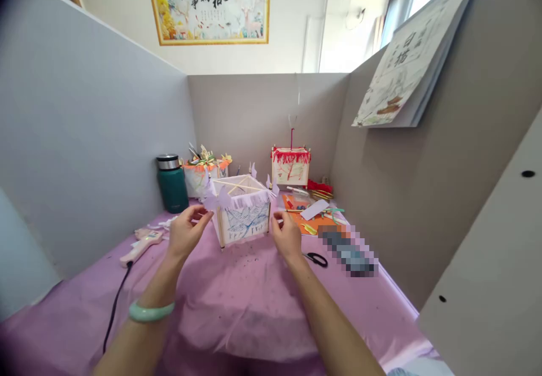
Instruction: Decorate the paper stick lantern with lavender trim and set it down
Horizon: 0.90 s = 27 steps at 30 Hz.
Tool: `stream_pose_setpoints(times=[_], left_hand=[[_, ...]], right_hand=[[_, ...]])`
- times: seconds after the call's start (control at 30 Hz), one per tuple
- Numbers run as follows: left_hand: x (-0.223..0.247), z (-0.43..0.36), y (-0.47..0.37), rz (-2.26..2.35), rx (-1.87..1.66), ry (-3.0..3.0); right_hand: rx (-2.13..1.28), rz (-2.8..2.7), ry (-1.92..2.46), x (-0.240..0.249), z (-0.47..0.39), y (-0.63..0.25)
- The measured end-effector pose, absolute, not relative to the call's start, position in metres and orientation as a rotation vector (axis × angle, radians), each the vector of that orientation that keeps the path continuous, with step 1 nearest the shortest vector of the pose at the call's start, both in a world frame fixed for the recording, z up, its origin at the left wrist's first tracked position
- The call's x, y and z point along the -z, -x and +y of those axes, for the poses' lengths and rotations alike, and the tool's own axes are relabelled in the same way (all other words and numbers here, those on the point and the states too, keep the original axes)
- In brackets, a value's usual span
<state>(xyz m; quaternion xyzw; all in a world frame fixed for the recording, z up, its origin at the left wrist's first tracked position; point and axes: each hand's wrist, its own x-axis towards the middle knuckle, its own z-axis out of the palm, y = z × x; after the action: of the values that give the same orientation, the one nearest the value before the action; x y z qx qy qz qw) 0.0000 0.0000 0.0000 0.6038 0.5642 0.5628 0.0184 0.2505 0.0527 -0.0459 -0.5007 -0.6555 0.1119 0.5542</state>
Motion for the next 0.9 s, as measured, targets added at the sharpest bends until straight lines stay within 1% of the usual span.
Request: stream_pose_setpoints(times=[0.13, 0.27, 0.33, 0.47, 0.53, 0.63, 0.67, 0.8, 0.9], left_hand=[[-0.013, 0.005, -0.014, 1.59, -2.075, -1.846], [-0.027, 0.009, -0.019, 1.718, -2.363, -1.955], [-0.028, 0.011, -0.022, 1.734, -2.34, -2.025], [-0.024, 0.018, -0.025, 1.758, -2.257, -1.902], [-0.023, 0.022, -0.023, 1.754, -2.215, -1.764], [-0.025, 0.025, -0.019, 1.679, -2.112, -1.672], [-0.026, 0.025, -0.018, 1.689, -2.132, -1.658], [-0.026, 0.021, -0.021, 1.885, -2.388, -1.667], [-0.024, 0.017, -0.028, 1.9, -2.332, -1.781]], right_hand=[[-0.224, -1.492, 1.124, 0.031, 0.088, -0.259], [-0.103, -1.24, 1.011, 0.013, 0.097, -0.26], [-0.118, -1.198, 0.935, 0.003, 0.099, -0.258], [-0.575, -1.175, 0.881, -0.012, 0.113, -0.255], [-0.726, -1.187, 0.885, -0.016, 0.119, -0.255], [-0.771, -1.256, 0.874, -0.017, 0.119, -0.254], [-0.783, -1.271, 0.87, -0.018, 0.118, -0.253], [-0.769, -1.314, 0.841, -0.02, 0.115, -0.249], [-0.743, -1.343, 0.813, -0.023, 0.119, -0.247]])
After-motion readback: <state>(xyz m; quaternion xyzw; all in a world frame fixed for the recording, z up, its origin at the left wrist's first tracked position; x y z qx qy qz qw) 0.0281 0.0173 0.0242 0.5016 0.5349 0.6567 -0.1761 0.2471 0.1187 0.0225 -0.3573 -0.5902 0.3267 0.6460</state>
